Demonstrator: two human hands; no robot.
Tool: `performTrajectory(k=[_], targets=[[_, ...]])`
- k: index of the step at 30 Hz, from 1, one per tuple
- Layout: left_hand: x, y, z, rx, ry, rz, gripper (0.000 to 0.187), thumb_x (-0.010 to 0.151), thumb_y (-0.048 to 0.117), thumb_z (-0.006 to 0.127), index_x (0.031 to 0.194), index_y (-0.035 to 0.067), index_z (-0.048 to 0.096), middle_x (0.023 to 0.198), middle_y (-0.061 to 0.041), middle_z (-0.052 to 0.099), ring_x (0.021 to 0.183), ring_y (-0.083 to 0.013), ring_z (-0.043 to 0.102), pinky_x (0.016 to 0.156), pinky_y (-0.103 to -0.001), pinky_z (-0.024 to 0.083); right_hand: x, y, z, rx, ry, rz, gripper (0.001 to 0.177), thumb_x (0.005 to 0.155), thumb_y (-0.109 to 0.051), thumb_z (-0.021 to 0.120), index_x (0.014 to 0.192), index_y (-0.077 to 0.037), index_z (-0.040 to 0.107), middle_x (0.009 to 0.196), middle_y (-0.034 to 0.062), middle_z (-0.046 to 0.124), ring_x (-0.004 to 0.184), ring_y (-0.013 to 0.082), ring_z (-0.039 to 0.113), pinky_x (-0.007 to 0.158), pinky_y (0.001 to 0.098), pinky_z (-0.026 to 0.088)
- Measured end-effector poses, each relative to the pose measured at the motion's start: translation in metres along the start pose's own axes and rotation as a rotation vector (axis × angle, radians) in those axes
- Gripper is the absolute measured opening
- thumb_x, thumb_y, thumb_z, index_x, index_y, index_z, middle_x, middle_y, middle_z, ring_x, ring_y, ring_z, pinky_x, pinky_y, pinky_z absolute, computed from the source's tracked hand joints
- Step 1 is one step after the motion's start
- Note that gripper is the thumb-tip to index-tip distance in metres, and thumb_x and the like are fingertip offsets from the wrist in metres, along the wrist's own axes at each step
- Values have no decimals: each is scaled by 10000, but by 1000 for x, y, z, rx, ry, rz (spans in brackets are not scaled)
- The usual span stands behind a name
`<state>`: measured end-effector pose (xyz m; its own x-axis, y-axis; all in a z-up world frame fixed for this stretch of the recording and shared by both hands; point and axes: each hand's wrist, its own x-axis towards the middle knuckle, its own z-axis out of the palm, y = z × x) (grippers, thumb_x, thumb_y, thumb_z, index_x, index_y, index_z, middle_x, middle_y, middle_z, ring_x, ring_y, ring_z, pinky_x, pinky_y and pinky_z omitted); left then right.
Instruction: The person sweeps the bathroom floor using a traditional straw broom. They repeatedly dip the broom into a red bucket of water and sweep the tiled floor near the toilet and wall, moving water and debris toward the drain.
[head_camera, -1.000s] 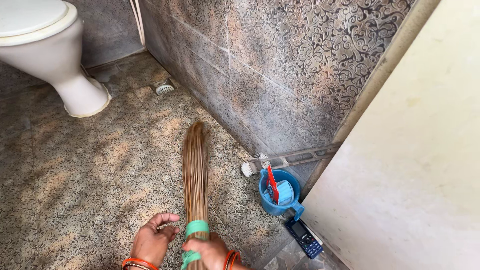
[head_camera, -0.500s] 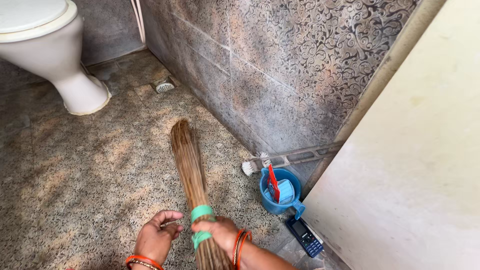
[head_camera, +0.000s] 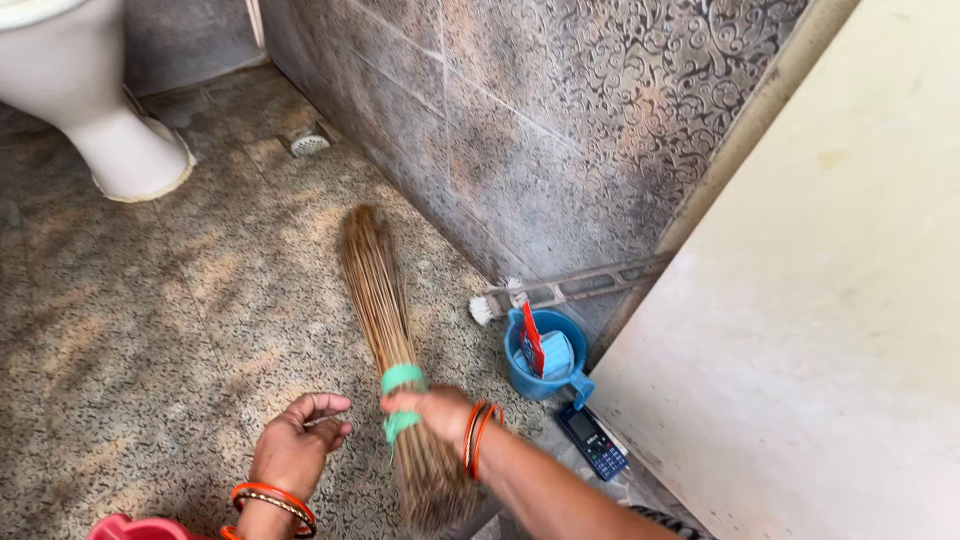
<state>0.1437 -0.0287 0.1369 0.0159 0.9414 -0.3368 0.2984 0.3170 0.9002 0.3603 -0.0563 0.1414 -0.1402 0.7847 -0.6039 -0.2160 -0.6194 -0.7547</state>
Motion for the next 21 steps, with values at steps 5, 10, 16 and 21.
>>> performTrajectory(k=[5,10,16,21], targets=[[10,-15,-4,-106,-56,49,205,935,-39,592,1096,-13,715,1012,-96,749,859,-182,731,754,-308,591,12,-24,-22,216,-44,-107,368,811,-306,776,1109,-125,658,869,82,698,657,235,693,608,412,582],[5,-8,-6,-56,-56,57,225,933,-52,577,1112,-7,707,1018,-95,745,869,-177,728,768,-303,598,17,-5,0,85,86,-241,472,780,-255,843,1192,-114,661,1041,74,744,869,176,741,771,333,611],[5,-3,4,-66,-73,47,217,946,-33,579,1109,-7,721,1004,-103,753,857,-182,728,763,-302,603,1,-12,11,13,20,-70,518,757,-227,865,1189,-277,583,1048,52,758,873,187,749,790,344,623],[9,-13,1,-100,-80,47,208,947,-30,582,1104,-10,717,999,-98,749,854,-178,733,745,-305,598,0,-29,-14,167,-22,-93,512,763,-270,834,1213,-99,661,952,89,717,739,221,707,653,397,590]])
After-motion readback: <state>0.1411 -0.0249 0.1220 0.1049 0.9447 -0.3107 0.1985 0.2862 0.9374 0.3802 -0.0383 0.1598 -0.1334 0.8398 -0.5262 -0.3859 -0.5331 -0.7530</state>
